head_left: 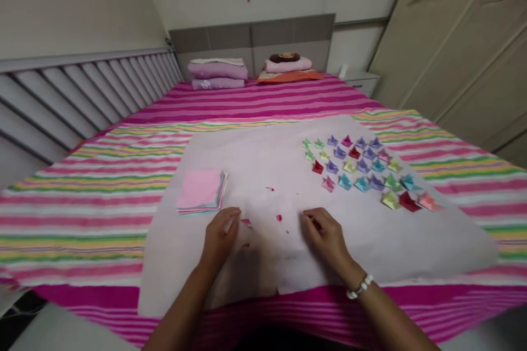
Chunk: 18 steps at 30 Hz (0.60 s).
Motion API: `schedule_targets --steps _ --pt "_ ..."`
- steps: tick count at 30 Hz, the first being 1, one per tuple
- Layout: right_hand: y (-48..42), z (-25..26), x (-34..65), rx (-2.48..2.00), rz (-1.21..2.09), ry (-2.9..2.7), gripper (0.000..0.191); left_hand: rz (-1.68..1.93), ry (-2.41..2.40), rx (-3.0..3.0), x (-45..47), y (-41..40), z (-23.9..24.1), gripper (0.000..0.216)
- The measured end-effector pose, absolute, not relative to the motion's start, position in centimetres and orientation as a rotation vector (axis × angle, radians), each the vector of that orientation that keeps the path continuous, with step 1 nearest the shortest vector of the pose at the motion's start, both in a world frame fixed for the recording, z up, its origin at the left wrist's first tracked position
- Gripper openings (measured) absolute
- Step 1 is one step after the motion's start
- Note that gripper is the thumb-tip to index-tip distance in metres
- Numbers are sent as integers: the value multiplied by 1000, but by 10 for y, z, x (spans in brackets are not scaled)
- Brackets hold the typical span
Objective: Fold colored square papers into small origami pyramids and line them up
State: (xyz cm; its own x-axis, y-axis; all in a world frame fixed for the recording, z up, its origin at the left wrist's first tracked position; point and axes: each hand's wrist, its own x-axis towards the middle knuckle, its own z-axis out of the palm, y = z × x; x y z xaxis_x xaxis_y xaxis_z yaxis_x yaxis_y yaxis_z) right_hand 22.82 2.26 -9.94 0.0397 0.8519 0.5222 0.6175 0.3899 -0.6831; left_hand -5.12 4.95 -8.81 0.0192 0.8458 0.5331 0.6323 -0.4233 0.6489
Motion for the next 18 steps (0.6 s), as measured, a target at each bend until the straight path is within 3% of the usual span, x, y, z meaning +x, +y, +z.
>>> schedule_targets --steps 7,18 --pt "51 -94 140 -1021 568 -1865 16 1469 1657 2057 -107 92 -86 28" --pt "113 -98 63 -886 833 -1779 25 1399 1660 1972 -122 107 -127 43"
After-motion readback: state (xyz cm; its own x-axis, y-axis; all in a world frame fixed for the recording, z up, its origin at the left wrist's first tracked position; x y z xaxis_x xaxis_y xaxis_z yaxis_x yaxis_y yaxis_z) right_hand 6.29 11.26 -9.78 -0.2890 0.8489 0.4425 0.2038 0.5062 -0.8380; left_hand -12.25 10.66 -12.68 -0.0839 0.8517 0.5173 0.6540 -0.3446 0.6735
